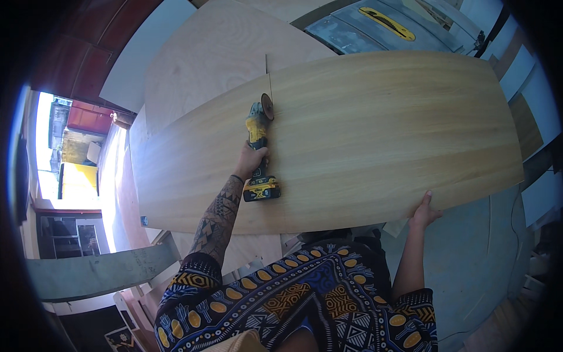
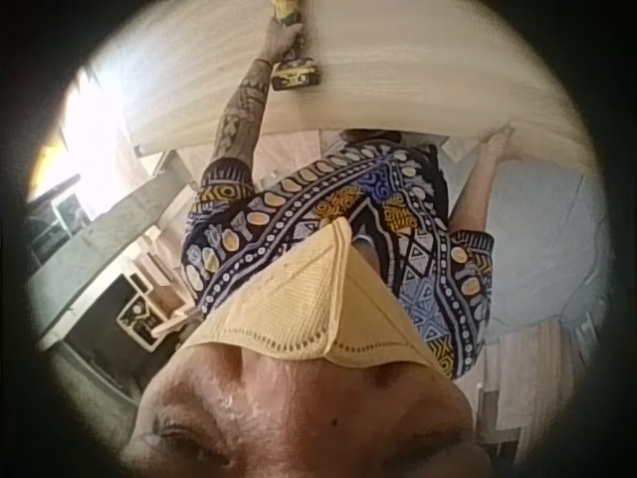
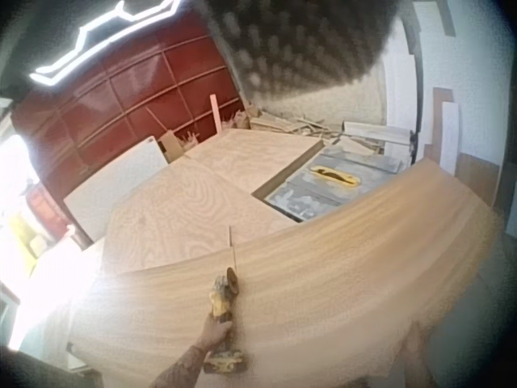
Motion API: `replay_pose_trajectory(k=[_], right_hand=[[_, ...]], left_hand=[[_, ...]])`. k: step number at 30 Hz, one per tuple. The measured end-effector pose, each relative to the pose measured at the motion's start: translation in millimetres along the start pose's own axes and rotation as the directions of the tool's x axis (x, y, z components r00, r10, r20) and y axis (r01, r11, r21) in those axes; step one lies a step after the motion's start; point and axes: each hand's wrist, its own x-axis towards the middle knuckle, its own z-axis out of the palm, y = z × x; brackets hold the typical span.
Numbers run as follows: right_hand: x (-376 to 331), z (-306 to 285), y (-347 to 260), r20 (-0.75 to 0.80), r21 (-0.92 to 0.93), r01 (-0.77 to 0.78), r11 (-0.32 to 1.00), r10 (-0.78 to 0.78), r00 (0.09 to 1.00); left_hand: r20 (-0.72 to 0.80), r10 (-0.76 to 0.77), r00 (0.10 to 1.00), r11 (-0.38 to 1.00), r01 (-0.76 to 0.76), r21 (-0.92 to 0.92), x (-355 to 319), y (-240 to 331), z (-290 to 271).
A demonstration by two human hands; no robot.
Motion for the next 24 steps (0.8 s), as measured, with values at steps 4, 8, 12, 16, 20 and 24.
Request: replay_pose_trajectory(k=[4, 8, 12, 16, 20, 24], right_hand=[[0.0, 3.1, -3.6, -0.016, -0.012, -0.006, 1.000, 0.006, 1.000], [4.4, 4.8, -4.2, 0.014, 0.003, 0.024, 1.000, -0.025, 1.000], [1.0, 6.0, -7.1, -0.022, -0.052, -0.046, 0.998, 0.045, 0.999], [1.3, 7.9, -11.7, -0.019, -0.081, -0.074, 0.994, 0.072, 0.997], [-8.0, 10.8, -16.1, 0.017, -0.104, -0.070, 0.992, 0.072, 0.997], [4.3, -2.0, -11.6, -0.025, -0.086, -0.066, 0.994, 0.064, 0.998]], left_hand=[[0.022, 0.007, 1.000, 0.999, -0.006, -0.041, -2.9, 0.8, 0.4], [0.035, 0.023, 0.999, 0.998, -0.021, -0.053, -3.1, 1.6, 0.7], [0.000, 0.028, 1.000, 0.999, -0.028, -0.024, -1.3, -4.1, -1.7], [-0.011, 0.026, 1.000, 0.999, -0.026, 0.034, 0.5, -5.5, -1.9], [-0.046, 0.017, 0.999, 0.995, -0.012, 0.103, -3.1, -10.0, -5.9], [-0.052, 0.048, 0.997, 0.997, -0.045, 0.063, -2.5, -4.4, 3.9]])
